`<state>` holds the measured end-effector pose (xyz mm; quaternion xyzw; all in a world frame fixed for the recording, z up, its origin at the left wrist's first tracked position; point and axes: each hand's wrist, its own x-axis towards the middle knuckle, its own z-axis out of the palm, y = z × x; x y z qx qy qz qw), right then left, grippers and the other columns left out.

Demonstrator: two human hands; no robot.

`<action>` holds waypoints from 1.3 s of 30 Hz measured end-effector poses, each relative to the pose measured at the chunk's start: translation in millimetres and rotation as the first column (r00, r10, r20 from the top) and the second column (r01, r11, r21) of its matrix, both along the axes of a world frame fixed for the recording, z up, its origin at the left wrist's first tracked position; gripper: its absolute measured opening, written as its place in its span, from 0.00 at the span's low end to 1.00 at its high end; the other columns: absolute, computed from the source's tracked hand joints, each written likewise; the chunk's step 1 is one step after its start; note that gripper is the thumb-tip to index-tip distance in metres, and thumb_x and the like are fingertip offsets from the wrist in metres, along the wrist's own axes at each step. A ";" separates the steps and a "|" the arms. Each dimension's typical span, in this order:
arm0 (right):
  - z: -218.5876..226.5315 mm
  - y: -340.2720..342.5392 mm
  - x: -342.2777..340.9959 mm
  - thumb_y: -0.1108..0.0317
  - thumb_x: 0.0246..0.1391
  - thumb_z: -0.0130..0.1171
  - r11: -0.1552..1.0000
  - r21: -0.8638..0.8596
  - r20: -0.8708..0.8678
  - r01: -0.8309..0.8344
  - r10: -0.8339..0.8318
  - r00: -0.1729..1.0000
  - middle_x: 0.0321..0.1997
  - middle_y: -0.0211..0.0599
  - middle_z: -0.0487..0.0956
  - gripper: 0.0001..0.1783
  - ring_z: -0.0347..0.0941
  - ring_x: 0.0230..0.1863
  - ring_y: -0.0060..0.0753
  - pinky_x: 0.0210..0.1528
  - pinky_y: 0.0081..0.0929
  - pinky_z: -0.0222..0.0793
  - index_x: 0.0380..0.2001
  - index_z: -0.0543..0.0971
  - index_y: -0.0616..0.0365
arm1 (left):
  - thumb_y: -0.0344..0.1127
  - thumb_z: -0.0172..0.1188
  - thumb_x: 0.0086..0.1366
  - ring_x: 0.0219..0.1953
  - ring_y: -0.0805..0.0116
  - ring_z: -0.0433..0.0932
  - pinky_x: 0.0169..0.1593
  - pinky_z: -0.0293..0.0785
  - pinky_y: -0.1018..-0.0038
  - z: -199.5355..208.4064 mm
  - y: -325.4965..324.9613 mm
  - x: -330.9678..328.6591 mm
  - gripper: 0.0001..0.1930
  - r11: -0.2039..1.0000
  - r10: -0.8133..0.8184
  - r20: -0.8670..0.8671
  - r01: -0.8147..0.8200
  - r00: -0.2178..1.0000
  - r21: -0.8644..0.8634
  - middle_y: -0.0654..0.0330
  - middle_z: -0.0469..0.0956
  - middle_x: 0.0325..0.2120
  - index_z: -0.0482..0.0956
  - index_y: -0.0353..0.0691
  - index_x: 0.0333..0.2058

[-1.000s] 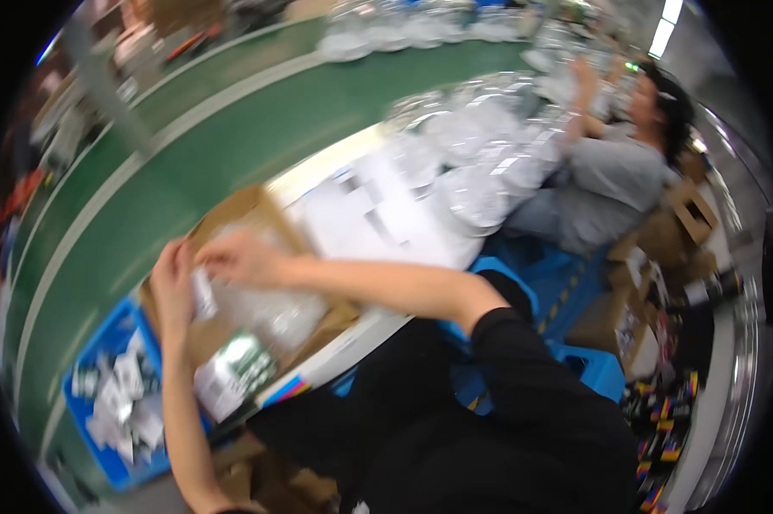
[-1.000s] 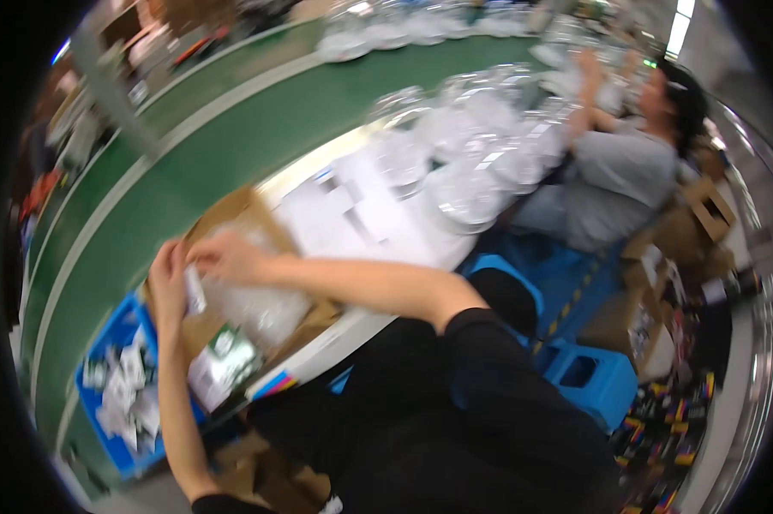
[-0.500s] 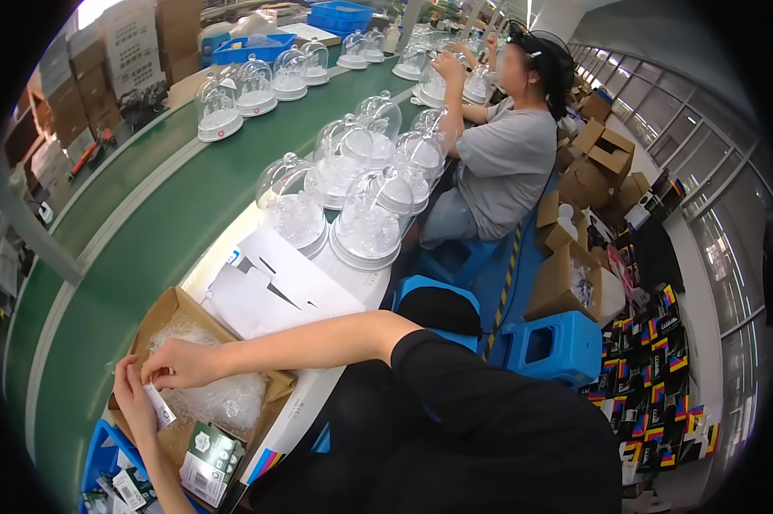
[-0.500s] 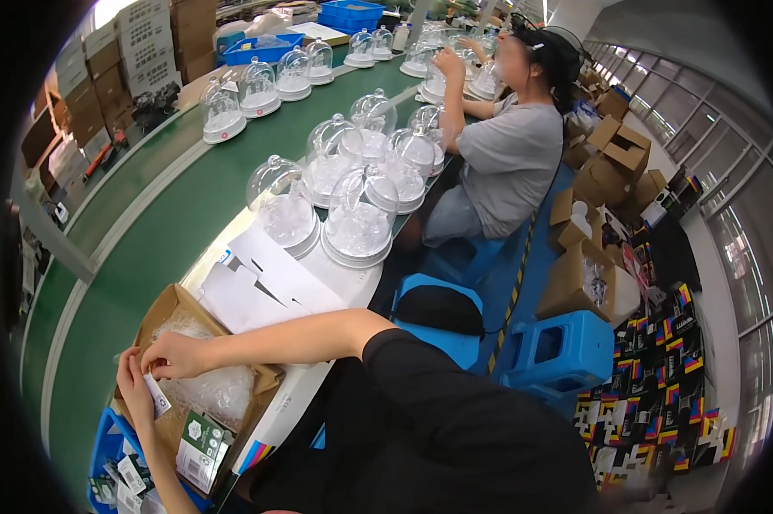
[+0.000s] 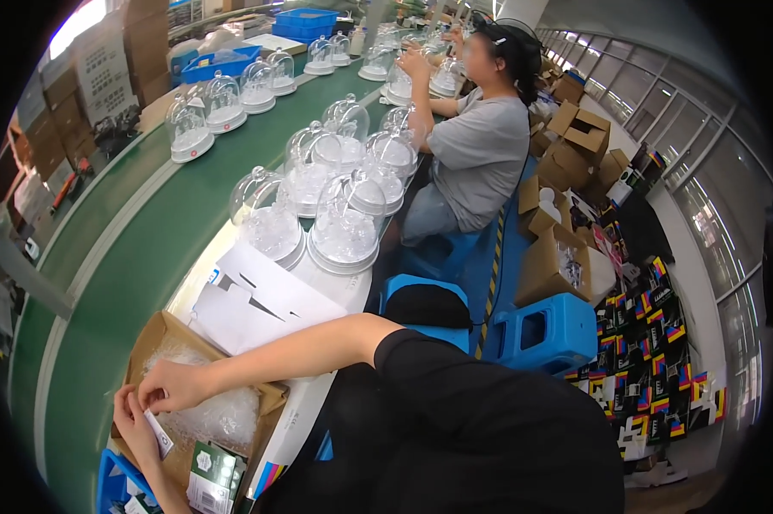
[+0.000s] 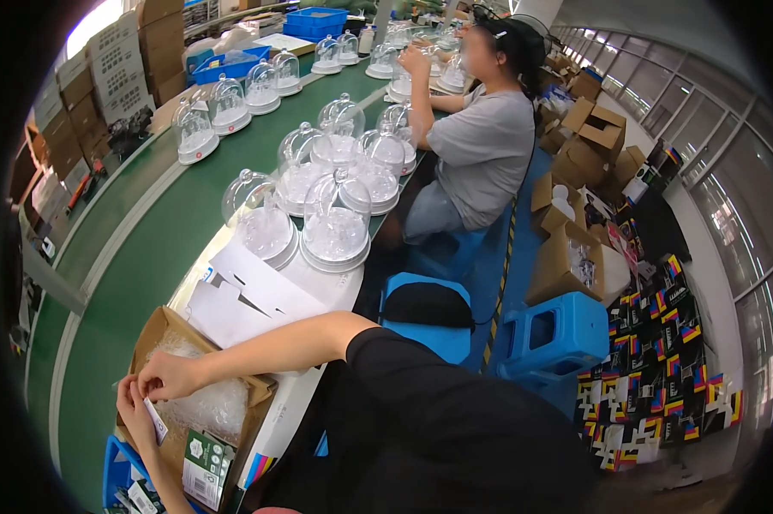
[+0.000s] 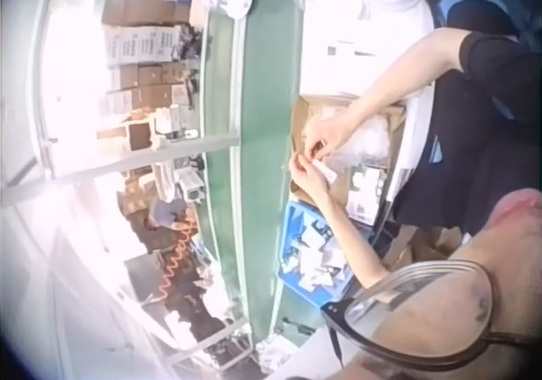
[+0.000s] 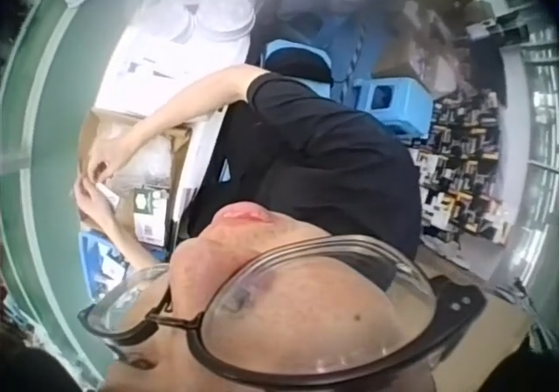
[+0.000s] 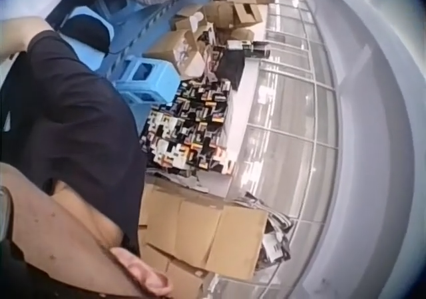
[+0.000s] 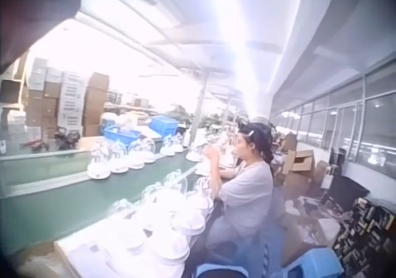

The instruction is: Attaching labels and electronic components to the bases of dome-shaped light fixtures on an assembly line.

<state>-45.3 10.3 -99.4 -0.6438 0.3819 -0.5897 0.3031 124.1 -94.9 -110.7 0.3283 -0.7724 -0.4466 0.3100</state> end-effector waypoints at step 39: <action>-4.8 -5.7 -1.0 0.74 0.48 0.60 0.990 0.123 0.100 0.063 -0.076 0.992 0.24 0.40 0.80 0.07 0.77 0.25 0.28 0.29 0.23 0.72 0.31 0.78 0.66 | 0.31 0.49 0.69 0.25 0.80 0.61 0.29 0.58 0.81 26.7 19.0 -2.5 0.09 0.989 -0.092 0.092 0.101 0.991 -0.103 0.66 0.64 0.22 0.67 0.35 0.28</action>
